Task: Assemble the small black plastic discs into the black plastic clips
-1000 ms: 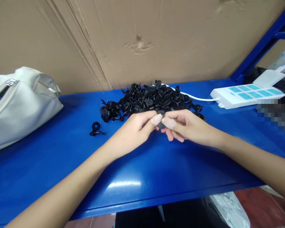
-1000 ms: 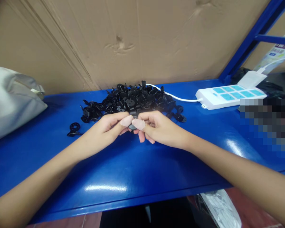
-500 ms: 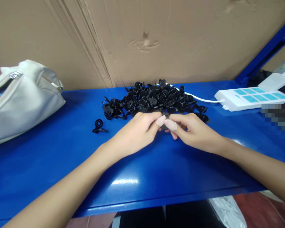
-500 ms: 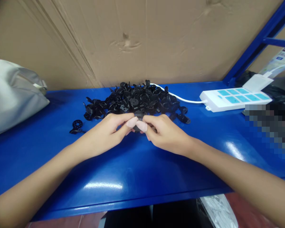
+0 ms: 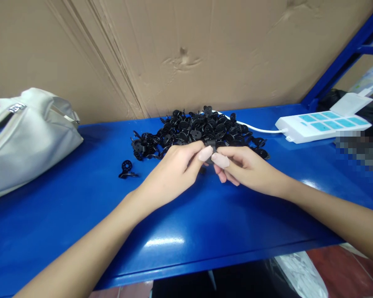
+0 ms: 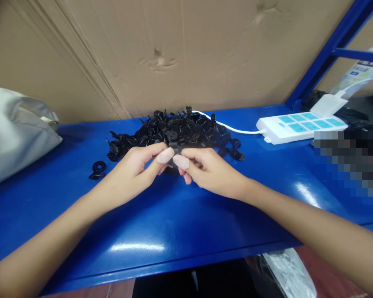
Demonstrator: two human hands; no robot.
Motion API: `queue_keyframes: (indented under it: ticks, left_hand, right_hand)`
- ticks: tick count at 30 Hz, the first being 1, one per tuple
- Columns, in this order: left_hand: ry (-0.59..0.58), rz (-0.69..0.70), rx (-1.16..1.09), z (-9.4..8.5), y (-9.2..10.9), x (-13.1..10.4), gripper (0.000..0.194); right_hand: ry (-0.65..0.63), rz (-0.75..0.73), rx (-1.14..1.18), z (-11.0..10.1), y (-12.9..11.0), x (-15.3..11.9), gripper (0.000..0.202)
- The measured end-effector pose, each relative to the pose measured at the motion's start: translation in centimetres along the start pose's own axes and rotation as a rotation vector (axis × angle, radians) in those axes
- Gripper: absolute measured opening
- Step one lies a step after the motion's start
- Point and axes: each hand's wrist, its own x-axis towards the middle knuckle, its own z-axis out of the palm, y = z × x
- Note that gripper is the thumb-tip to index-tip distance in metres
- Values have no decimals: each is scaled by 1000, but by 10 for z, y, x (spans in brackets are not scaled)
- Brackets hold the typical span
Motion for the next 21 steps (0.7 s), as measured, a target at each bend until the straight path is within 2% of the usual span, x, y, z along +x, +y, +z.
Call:
queue_keyframes:
  ticks: [4,7,9,11,13,15,16,18,21]
  left_hand:
    - [-13,-8,-35,-3,-1,2,34]
    - [-26,-33,-67,-5,1,1,36]
    - [-109,-36,-79,-6,3,0,38]
    - [-232,-31,-72,-4,3,-2,40]
    - [-331,-13,-40,-1,3,-4,44]
    - [-378,33,31,1,0,-5,46]
    - [-383,63,81,2,-2,-6,46]
    - [-363,126,197,3,-6,-5,44]
    - [-288,158,360,2,-9,-2,37]
  right_hand:
    - [4,-43,-58,-9,-1,1,41]
    - [188,-106,-226,-24,0,4,43]
    - [344,-104,-349,-34,2,6,39]
    - [425,-88,-459,-40,4,9,33]
    - [420,-89,-550,-41,7,12,26]
    - [375,-134,-620,-37,13,13,16]
    - [348,-168,-647,-35,16,13,13]
    - [309,-241,-690,-30,24,14,19]
    - [310,-292,-721,-27,33,15,22]
